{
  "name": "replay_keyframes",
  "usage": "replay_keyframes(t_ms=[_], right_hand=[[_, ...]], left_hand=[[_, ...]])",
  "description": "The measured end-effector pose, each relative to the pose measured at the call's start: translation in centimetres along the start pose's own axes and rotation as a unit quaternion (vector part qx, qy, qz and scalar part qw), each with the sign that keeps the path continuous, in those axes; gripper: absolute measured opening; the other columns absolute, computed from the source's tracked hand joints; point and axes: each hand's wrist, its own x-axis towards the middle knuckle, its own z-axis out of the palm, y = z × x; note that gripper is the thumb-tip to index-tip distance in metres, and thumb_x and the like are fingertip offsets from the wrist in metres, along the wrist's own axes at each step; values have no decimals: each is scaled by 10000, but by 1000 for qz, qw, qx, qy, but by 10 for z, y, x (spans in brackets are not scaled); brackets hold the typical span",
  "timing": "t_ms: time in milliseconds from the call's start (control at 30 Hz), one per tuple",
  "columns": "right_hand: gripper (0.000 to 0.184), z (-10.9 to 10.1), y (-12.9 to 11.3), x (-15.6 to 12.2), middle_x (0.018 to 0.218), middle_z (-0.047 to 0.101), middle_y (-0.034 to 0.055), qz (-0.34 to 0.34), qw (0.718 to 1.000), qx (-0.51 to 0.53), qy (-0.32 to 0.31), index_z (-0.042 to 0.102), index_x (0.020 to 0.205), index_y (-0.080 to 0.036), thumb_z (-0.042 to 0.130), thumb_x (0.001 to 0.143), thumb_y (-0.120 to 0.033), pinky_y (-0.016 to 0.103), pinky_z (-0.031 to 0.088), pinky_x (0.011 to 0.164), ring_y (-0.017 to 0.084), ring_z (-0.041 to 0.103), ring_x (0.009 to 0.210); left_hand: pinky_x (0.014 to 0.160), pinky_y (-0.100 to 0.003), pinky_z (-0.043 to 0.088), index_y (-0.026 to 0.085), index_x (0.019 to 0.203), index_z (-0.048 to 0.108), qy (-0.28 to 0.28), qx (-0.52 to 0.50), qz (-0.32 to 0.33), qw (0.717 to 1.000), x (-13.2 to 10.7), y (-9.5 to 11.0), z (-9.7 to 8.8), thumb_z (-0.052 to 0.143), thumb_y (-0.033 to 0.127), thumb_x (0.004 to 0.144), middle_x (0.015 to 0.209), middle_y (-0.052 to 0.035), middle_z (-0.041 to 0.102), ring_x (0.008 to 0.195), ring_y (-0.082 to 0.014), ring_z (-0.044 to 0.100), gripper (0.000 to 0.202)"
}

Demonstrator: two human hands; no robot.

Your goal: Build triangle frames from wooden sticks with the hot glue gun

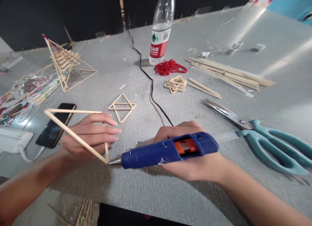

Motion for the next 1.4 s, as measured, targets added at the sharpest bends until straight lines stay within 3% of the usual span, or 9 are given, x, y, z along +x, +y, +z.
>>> replay_keyframes(t_ms=[200, 400, 533, 800, 967, 1100, 1400], right_hand=[[100, 1, 3, -2, 581, 636, -28, 6, 1000, 17, -6, 608, 819, -279, 665, 896, -308, 257, 437, 390, 151, 589, 439], [119, 3, 3, -4, 580, 605, -40, 17, 1000, 21, -12, 593, 824, -275, 677, 901, -310, 256, 420, 397, 137, 564, 443], [138, 4, 3, -4, 596, 621, -36, 8, 1000, 16, -9, 593, 830, -272, 693, 905, -332, 252, 417, 404, 132, 580, 457], [192, 4, 1, -2, 632, 674, -22, -11, 1000, 3, -12, 603, 859, -267, 658, 959, -421, 251, 432, 437, 125, 599, 468], [107, 0, -2, 2, 595, 653, -48, -16, 1000, -9, 6, 600, 864, -291, 653, 950, -328, 245, 440, 415, 121, 581, 425], [147, -5, -4, 4, 620, 677, -57, -21, 999, -32, 13, 594, 851, -306, 676, 929, -400, 252, 474, 424, 138, 634, 460], [206, 1, 3, -1, 597, 649, -37, -32, 999, -26, -7, 582, 895, -303, 632, 970, -488, 286, 429, 406, 155, 627, 466]], left_hand=[[903, -406, 687, 211, 1077, 728, -6, 1, -4, 1000, 0, 2, 0, 729, 180, 924, 1029, -37, 823, 1053, -217, 759, 156], [940, -438, 674, 193, 1078, 729, -26, -18, -8, 999, -2, 2, -2, 735, 205, 935, 1040, -50, 821, 1074, -234, 744, 143], [975, -445, 656, 158, 1063, 737, -44, -20, -12, 999, -1, 4, -5, 736, 190, 935, 1050, -66, 819, 1087, -243, 737, 132], [1025, -436, 641, 188, 1072, 734, -73, 7, -17, 997, -1, 7, -7, 712, 201, 953, 1063, -35, 821, 1112, -225, 739, 122], [1005, -435, 654, 220, 1089, 725, -81, 9, -21, 996, -1, 7, -9, 696, 244, 972, 1057, -25, 821, 1113, -218, 743, 123], [1007, -440, 653, 204, 1083, 727, -78, 6, -17, 997, 0, 7, -11, 686, 250, 977, 1049, -32, 822, 1109, -222, 741, 123], [1003, -444, 654, 192, 1080, 728, -78, 12, -10, 997, 1, 6, -11, 702, 229, 957, 1052, -42, 822, 1096, -229, 748, 131]])
